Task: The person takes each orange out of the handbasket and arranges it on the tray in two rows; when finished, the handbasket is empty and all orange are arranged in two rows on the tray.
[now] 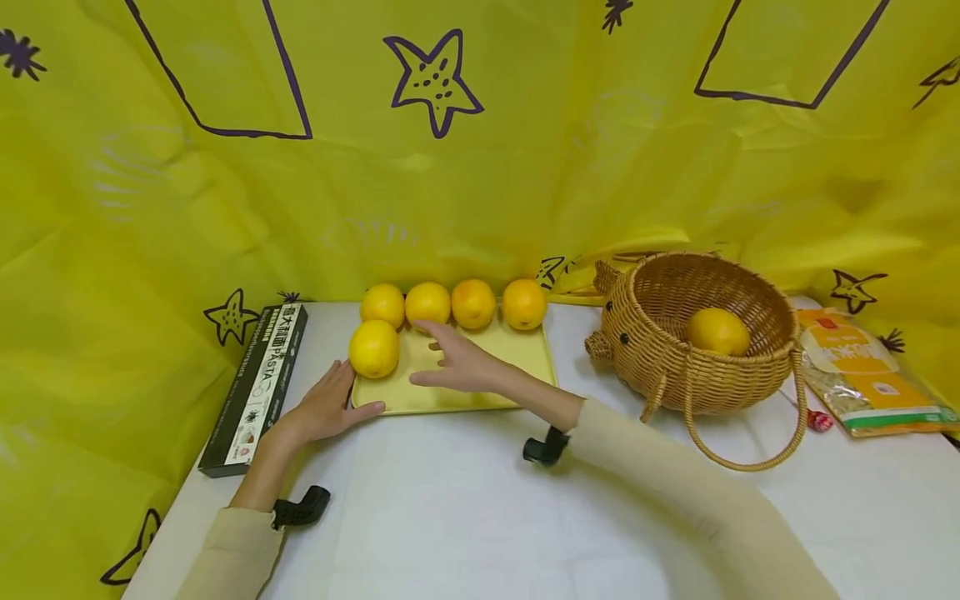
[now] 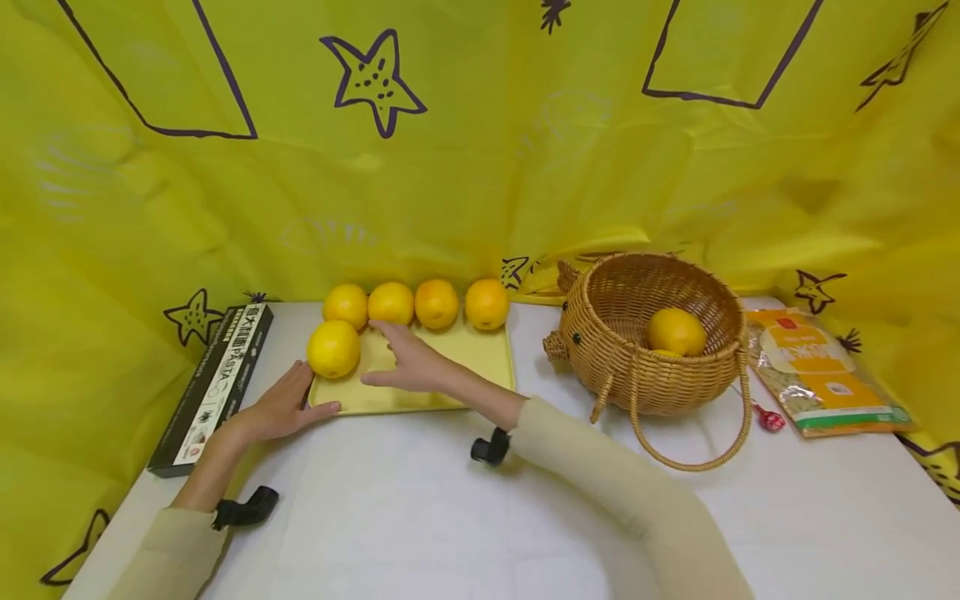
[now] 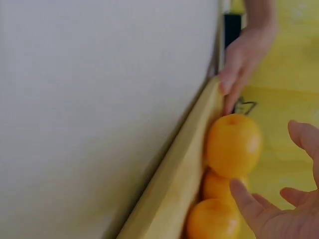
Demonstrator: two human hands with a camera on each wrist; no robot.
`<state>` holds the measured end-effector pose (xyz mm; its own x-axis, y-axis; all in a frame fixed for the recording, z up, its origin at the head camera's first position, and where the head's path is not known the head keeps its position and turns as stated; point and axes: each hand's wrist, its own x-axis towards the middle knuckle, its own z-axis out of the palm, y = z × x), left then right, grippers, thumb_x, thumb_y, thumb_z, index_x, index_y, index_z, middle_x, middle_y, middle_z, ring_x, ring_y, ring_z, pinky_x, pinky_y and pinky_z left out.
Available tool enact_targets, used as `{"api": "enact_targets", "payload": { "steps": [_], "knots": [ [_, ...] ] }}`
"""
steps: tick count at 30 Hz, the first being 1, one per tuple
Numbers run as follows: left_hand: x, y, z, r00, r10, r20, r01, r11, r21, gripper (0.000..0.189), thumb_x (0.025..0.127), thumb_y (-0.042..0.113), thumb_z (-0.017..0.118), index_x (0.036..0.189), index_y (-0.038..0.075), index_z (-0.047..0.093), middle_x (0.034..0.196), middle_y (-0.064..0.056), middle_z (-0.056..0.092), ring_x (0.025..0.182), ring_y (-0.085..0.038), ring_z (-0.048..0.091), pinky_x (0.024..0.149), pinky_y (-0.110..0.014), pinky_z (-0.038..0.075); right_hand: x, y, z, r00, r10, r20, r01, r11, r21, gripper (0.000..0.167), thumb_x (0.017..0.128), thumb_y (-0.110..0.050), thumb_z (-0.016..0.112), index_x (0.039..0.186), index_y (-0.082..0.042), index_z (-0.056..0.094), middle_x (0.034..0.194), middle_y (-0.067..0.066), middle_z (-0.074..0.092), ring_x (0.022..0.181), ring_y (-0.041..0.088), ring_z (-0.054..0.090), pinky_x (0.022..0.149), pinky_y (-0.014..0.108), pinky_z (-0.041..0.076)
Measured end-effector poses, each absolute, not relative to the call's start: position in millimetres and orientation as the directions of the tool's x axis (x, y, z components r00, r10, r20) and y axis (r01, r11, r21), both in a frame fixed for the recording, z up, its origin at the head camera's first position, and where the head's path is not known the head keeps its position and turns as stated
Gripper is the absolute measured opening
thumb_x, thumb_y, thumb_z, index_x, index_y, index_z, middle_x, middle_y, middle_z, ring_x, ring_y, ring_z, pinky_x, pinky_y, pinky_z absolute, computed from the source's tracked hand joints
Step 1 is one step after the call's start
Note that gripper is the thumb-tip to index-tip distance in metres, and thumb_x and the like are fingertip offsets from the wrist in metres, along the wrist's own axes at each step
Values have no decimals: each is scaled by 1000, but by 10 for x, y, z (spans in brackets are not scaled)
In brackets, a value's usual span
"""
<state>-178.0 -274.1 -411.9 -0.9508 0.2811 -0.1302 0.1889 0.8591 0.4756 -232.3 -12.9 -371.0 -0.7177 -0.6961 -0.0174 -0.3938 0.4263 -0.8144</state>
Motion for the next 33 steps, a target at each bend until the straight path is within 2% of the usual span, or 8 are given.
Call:
{"api": "enact_targets", "payload": {
  "steps": [2,6,10,14,19,23,27,33],
  "knots": [
    [-1764,-2744,-4100,-952,273,-141,178,864,472,99,91,54,58,154,-4,8,160,-30,9,146,-52,6,119,-63,11,-2161,113,-3651,-710,-704,-9,-349,363,-864,76,92,-24,67,153,-12,24,155,17,33,137,34,45,107,43,47],
    [-1760,-2729,-4088,-951,274,-143,179,865,468,100,91,54,59,153,-6,8,159,-31,8,146,-52,6,119,-63,11,-1843,665,-3588,-717,-697,16,-304,292,-907,64,94,-23,64,149,-12,32,144,21,45,127,31,55,100,35,52],
    [-1778,-2719,-4097,-948,283,-144,187,865,466,101,91,55,58,153,-6,7,159,-32,8,146,-53,5,119,-63,11,-1671,1171,-3552,-774,-630,58,-298,282,-912,56,95,-19,63,144,-10,39,136,20,51,115,28,62,92,27,55],
    [-1774,-2732,-4093,-950,274,-151,175,866,469,102,90,54,59,153,-7,7,158,-34,8,145,-53,5,118,-64,11,-1589,1536,-3521,-825,-561,71,-280,297,-913,51,95,-15,63,141,-8,42,132,19,54,107,18,65,88,22,56],
    [-1750,-2735,-4099,-949,281,-143,183,861,475,101,91,53,59,152,-9,8,157,-35,9,145,-54,7,118,-64,11,-1432,1815,-3458,-844,-527,99,-282,278,-918,49,95,-9,61,140,-5,43,128,16,56,101,10,68,86,24,57],
    [-1745,-2731,-4117,-946,290,-146,189,857,479,101,90,53,59,152,-9,8,156,-36,9,144,-55,7,117,-65,12,-1284,1942,-3401,-843,-523,125,-311,283,-907,47,95,-7,59,140,-5,43,124,-1,59,100,9,68,84,25,58],
    [-1753,-2742,-4136,-944,302,-134,204,852,482,101,90,53,60,153,-7,8,158,-34,8,144,-55,6,117,-65,11,-1220,2023,-3346,-827,-535,169,-348,252,-903,46,95,-2,57,139,1,42,122,-12,59,99,9,68,83,24,58],
    [-1765,-2757,-4118,-944,312,-112,217,838,500,101,90,50,61,152,-9,7,157,-35,8,144,-56,6,116,-67,10,-1275,2137,-3244,-817,-536,211,-360,188,-914,44,96,4,53,139,1,43,125,-12,60,99,10,69,80,27,59]
  ]
}}
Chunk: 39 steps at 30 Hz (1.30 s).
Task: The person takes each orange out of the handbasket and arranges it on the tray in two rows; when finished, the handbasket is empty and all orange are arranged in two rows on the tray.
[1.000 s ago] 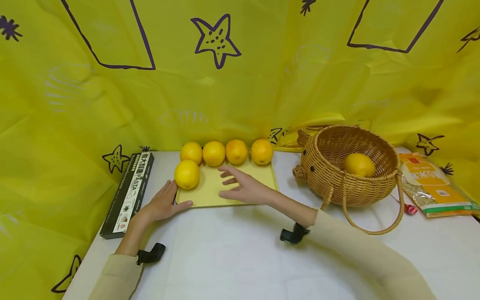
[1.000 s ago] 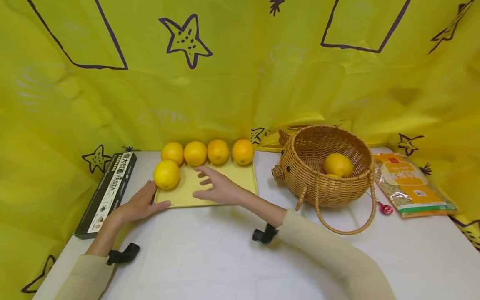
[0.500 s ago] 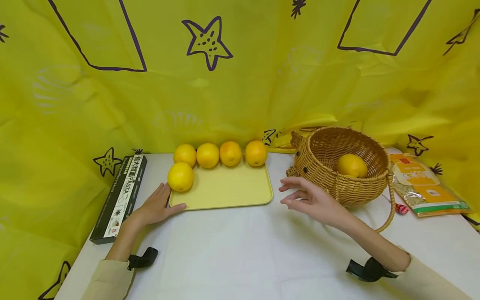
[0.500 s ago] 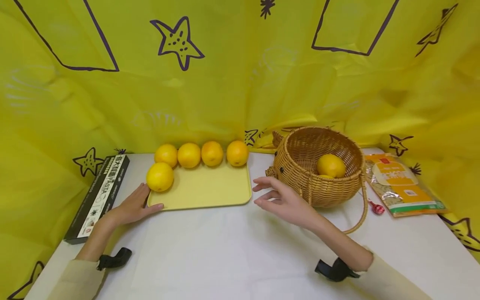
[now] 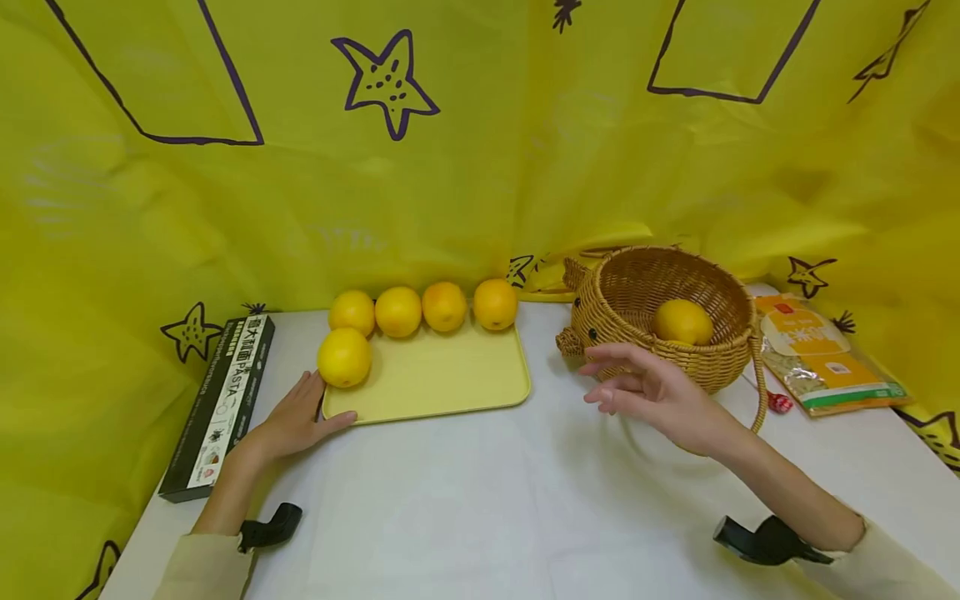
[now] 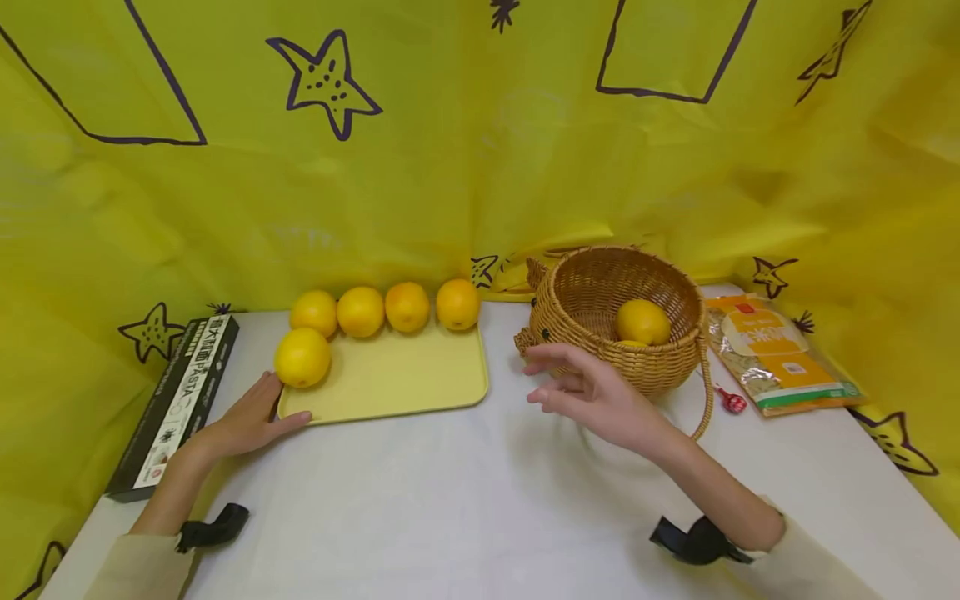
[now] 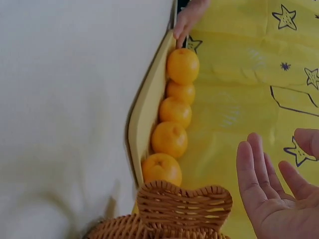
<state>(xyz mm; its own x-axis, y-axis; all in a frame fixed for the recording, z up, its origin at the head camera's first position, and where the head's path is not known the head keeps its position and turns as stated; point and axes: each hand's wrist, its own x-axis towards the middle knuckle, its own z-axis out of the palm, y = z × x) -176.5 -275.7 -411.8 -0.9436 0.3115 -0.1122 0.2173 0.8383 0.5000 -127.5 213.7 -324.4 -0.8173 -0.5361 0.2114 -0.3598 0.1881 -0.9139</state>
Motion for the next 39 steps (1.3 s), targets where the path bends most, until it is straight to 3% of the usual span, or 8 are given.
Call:
{"api": "enact_targets", "payload": {
  "steps": [5,10,16,25,34,39],
  "knots": [
    [-1761,-2765,-4108,-943,315,-106,223,837,499,100,91,50,61,153,-7,7,158,-34,8,144,-57,6,116,-66,10,-1314,2215,-3191,-802,-548,240,-375,147,-915,43,96,6,50,139,4,41,126,-8,61,99,10,69,76,29,60],
    [-1769,-2751,-4118,-942,318,-108,226,837,498,99,91,50,60,153,-6,7,158,-34,7,144,-56,6,117,-66,9,-1314,2302,-3179,-779,-557,289,-416,112,-902,41,96,10,47,136,11,42,129,-7,60,103,8,68,82,25,59],
    [-1745,-2753,-4135,-944,313,-106,220,835,504,99,91,49,61,153,-7,7,158,-35,8,143,-57,5,117,-66,9,-1327,2387,-3154,-800,-531,279,-424,172,-889,36,97,8,46,133,10,47,129,-11,61,102,6,69,83,23,58],
    [-1761,-2738,-4133,-941,323,-98,235,836,495,99,91,49,60,153,-7,8,158,-34,8,143,-57,7,117,-66,10,-1354,2501,-3060,-846,-457,273,-397,199,-896,34,97,7,47,131,5,53,128,-5,62,98,11,71,81,24,59],
    [-1757,-2776,-4102,-944,307,-123,210,844,494,101,91,51,60,153,-6,6,158,-33,7,144,-56,5,117,-66,9,-1680,2626,-2896,-892,-408,192,-297,211,-931,30,100,-4,49,129,0,56,127,0,62,101,14,70,84,25,58],
    [-1750,-2773,-4101,-943,307,-128,208,845,493,101,91,51,60,153,-7,7,158,-35,7,144,-56,5,117,-66,9,-2036,2655,-2720,-936,-349,46,-171,336,-926,32,101,-19,52,129,-6,56,118,-5,65,102,13,69,83,25,58]
  ]
}}
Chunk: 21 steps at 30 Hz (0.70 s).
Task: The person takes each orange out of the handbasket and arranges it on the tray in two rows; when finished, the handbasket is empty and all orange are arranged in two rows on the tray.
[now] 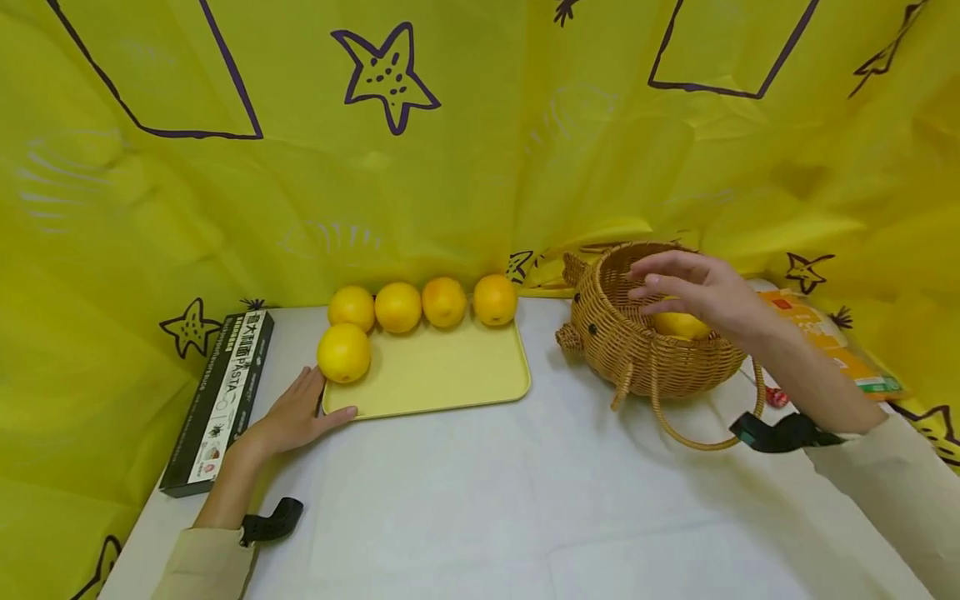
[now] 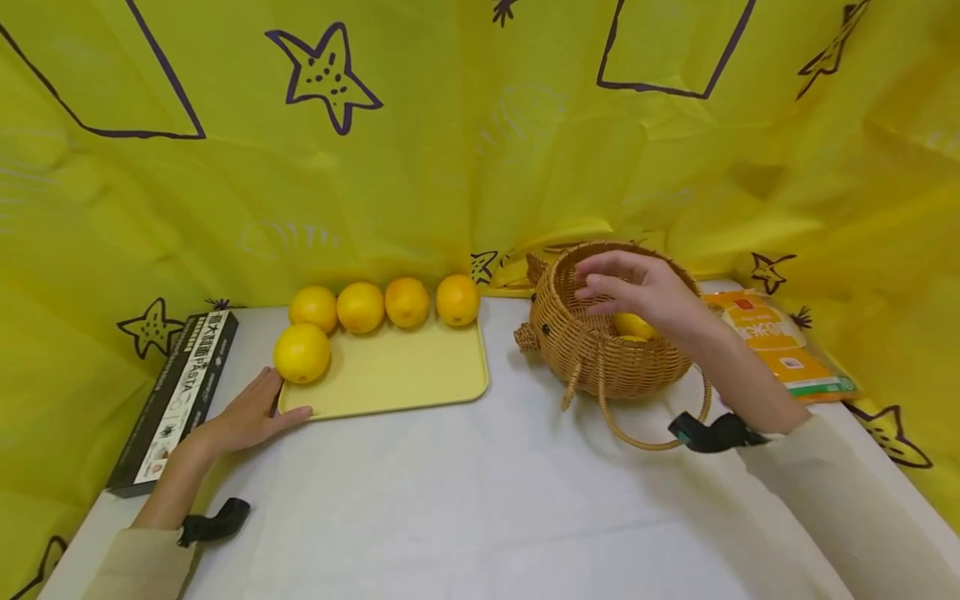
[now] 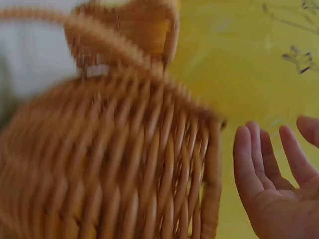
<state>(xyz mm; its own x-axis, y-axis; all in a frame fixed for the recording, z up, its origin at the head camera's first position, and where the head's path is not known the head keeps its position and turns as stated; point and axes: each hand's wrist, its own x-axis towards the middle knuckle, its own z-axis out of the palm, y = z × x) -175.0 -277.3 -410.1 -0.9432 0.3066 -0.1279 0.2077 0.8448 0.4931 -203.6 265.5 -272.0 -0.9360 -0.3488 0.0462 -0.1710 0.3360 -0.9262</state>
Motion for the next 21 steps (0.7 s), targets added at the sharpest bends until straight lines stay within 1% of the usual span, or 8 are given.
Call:
{"api": "enact_targets", "payload": {
  "steps": [4,5,8,11,14,16,18,21],
  "knots": [
    [-1746,-2768,-4094,-943,308,-122,213,845,490,101,91,51,60,152,-8,7,157,-35,7,143,-57,6,117,-66,10,-2350,2711,-2613,-943,-326,-69,-93,457,-885,38,100,-29,53,133,-8,54,117,-13,64,101,6,68,85,25,58],
    [-1747,-2768,-4091,-943,311,-119,216,843,492,101,90,51,61,152,-8,7,157,-35,8,143,-57,6,116,-67,10,-2421,2740,-2585,-939,-331,-93,-83,481,-873,40,101,-30,52,134,-7,52,117,-12,63,101,4,67,86,26,58],
    [-1744,-2767,-4080,-942,312,-126,213,843,493,101,91,51,60,153,-7,6,158,-35,7,143,-57,5,116,-67,10,-2617,2831,-2503,-921,-360,-151,-86,564,-821,47,102,-32,49,138,-3,48,125,-5,61,100,0,66,87,28,58],
    [-1742,-2771,-4062,-944,304,-129,206,848,489,101,91,52,60,153,-7,6,157,-35,7,143,-57,5,116,-67,9,-2809,2906,-2428,-887,-407,-220,-118,659,-743,51,103,-34,46,142,-1,44,136,11,56,103,0,63,86,29,57],
    [-1746,-2769,-4060,-945,303,-125,205,845,493,101,91,52,59,153,-7,5,157,-35,6,144,-57,5,117,-67,9,-2972,2949,-2388,-837,-456,-303,-171,744,-646,53,103,-34,45,144,-1,42,144,21,48,118,14,60,89,31,56],
    [-1750,-2766,-4074,-945,305,-120,210,844,493,101,91,52,59,153,-7,5,158,-35,6,144,-57,5,117,-66,9,-3052,2959,-2389,-797,-484,-360,-198,774,-601,54,103,-35,44,146,-2,41,148,24,42,127,28,54,95,38,54],
    [-1749,-2762,-4089,-944,308,-119,213,843,493,101,91,52,59,153,-6,5,158,-34,6,144,-56,5,117,-66,9,-3121,2970,-2420,-753,-515,-408,-238,792,-562,55,103,-35,44,147,-2,39,151,25,37,133,40,45,101,47,49],
    [-1750,-2760,-4108,-943,309,-124,214,846,488,101,91,52,59,153,-6,5,158,-34,6,144,-56,4,117,-66,9,-3186,2994,-2483,-711,-535,-457,-265,805,-530,57,103,-35,45,148,-1,36,155,26,30,138,46,35,108,58,39]
  ]
}}
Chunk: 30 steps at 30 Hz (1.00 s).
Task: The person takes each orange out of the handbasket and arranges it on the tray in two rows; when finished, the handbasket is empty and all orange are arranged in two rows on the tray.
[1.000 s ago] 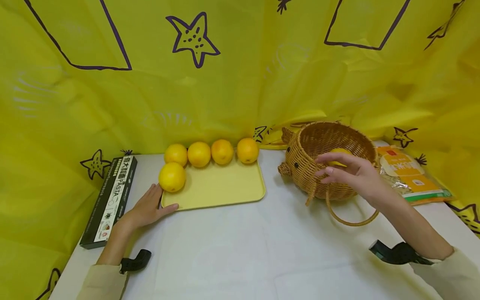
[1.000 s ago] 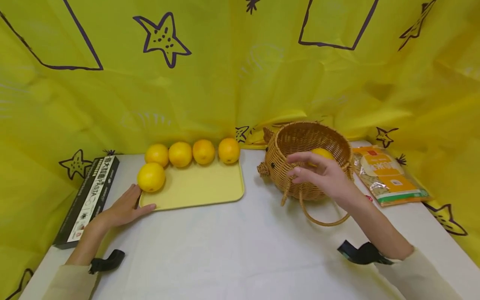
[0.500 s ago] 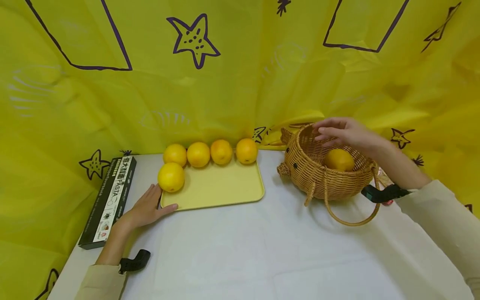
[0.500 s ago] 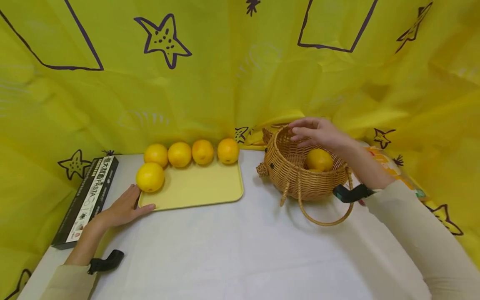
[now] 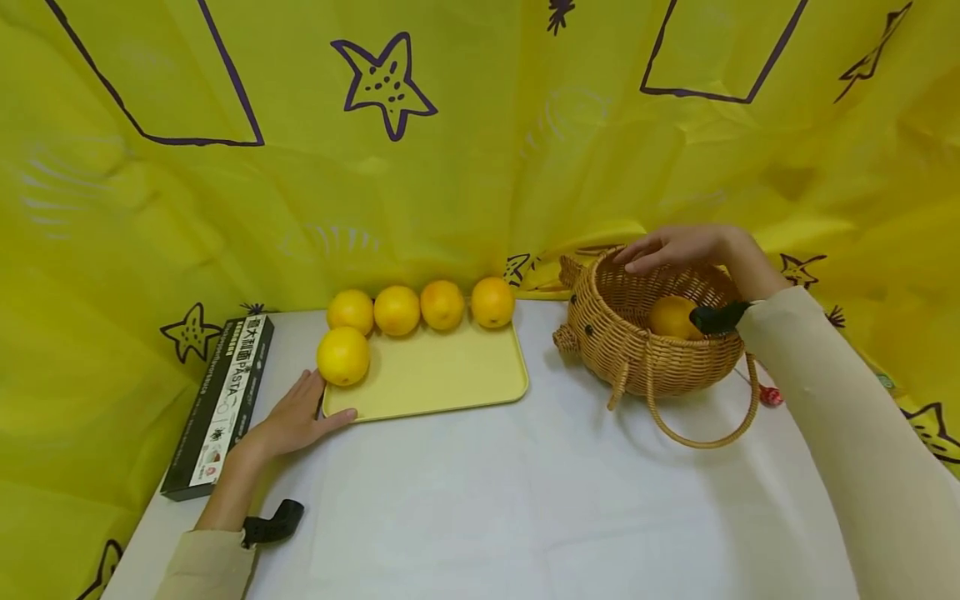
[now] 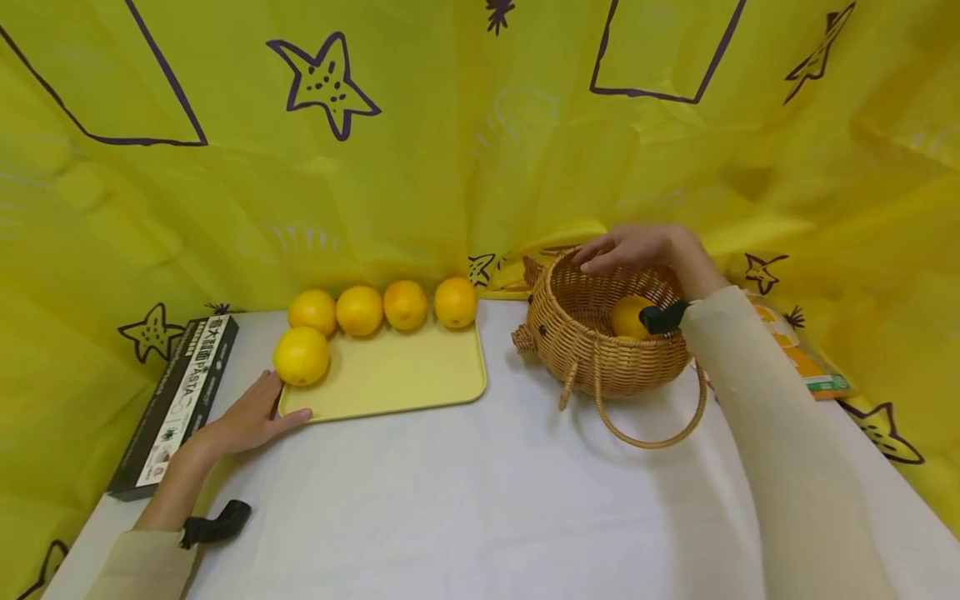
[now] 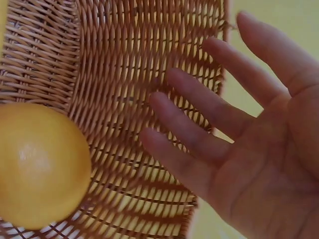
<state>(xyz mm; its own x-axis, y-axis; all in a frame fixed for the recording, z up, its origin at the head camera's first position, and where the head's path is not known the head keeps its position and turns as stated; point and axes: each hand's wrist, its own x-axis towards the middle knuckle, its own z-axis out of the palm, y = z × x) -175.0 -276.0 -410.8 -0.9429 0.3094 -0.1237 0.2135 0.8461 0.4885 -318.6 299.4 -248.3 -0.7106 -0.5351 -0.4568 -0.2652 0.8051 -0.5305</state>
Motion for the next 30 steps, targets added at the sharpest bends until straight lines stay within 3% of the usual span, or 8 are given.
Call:
{"api": "enact_targets", "payload": {
  "steps": [8,13,16,25,30],
  "knots": [
    [-1761,-2746,-4094,-945,300,-128,202,847,491,101,91,53,59,153,-6,5,158,-33,6,144,-56,4,117,-66,8,-3315,3181,-2685,-704,-511,-493,-236,823,-516,60,101,-33,49,151,-3,31,159,27,18,145,52,14,113,67,24],
    [-1755,-2744,-4092,-942,311,-126,214,846,489,102,91,52,59,153,-6,4,158,-34,5,144,-56,4,117,-66,8,-3323,3300,-2825,-631,-482,-608,-145,843,-518,68,101,-35,49,154,-5,21,161,28,5,146,52,5,114,68,22],
    [-1758,-2745,-4085,-942,311,-126,215,847,486,101,91,52,59,153,-6,4,158,-34,5,144,-56,4,117,-66,8,-3316,3338,-2882,-591,-490,-641,-101,833,-544,70,101,-34,50,155,-4,18,161,28,3,147,51,5,115,67,21],
    [-1760,-2758,-4111,-942,305,-140,202,849,489,101,91,52,58,153,-7,4,158,-34,4,144,-56,3,117,-66,7,-3308,3338,-2915,-552,-503,-665,-44,814,-580,72,100,-31,51,156,-6,14,162,26,5,148,48,1,117,66,17],
    [-1756,-2754,-4128,-943,301,-143,197,849,490,102,91,52,58,153,-6,3,158,-34,4,144,-56,3,117,-66,7,-3331,3333,-2939,-504,-542,-673,-91,808,-582,71,102,-29,49,156,-4,10,161,27,9,148,48,4,116,65,20]
  ]
}}
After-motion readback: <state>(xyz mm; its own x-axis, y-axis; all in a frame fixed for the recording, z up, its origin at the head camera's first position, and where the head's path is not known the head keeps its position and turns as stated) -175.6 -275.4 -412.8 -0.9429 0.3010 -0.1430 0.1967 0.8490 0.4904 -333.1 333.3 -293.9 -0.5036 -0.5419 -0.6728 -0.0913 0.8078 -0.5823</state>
